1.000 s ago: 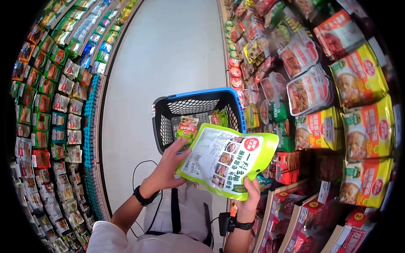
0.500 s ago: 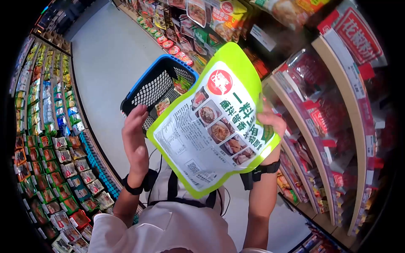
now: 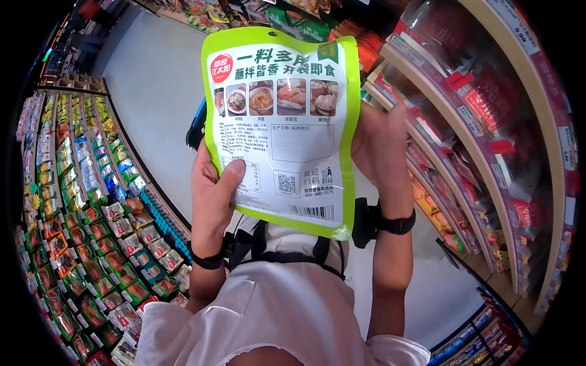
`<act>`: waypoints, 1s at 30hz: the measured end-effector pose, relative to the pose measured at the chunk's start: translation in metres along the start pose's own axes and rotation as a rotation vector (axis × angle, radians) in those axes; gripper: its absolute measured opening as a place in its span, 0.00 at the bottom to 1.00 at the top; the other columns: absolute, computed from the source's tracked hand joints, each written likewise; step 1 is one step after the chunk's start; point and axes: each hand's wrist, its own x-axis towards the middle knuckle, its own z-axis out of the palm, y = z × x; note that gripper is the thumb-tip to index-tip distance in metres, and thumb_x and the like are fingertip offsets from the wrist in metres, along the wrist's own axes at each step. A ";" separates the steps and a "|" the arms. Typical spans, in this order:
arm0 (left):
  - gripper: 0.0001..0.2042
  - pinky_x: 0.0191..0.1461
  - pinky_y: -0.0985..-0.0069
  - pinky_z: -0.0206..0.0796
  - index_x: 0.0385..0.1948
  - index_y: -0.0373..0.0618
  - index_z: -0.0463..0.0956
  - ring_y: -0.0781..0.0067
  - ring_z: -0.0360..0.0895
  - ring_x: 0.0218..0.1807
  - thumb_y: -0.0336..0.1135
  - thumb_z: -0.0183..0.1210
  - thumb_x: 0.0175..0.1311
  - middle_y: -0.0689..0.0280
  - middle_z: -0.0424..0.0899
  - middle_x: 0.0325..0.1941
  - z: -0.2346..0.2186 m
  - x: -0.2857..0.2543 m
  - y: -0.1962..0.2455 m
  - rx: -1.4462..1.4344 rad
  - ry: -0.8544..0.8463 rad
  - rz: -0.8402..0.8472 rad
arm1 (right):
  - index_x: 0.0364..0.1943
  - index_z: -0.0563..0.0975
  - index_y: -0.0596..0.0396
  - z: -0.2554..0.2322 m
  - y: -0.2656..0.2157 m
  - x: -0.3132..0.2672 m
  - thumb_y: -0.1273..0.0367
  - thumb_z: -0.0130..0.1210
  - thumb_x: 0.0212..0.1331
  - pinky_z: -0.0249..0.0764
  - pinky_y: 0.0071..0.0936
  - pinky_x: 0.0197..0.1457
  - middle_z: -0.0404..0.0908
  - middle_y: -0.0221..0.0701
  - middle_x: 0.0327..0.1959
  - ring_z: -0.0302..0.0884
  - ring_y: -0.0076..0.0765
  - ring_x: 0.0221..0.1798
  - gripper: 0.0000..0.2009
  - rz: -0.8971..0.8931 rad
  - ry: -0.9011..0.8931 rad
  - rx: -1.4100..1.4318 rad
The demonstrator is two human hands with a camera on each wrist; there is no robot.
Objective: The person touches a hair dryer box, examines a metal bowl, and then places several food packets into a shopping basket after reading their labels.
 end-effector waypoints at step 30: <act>0.19 0.50 0.77 0.71 0.51 0.34 0.64 0.76 0.77 0.47 0.23 0.59 0.59 0.59 0.79 0.47 -0.017 -0.011 0.004 0.090 0.269 0.112 | 0.60 0.62 0.62 0.067 0.002 -0.002 0.77 0.62 0.45 0.69 0.30 0.56 0.72 0.38 0.52 0.72 0.33 0.53 0.33 0.011 0.064 -0.574</act>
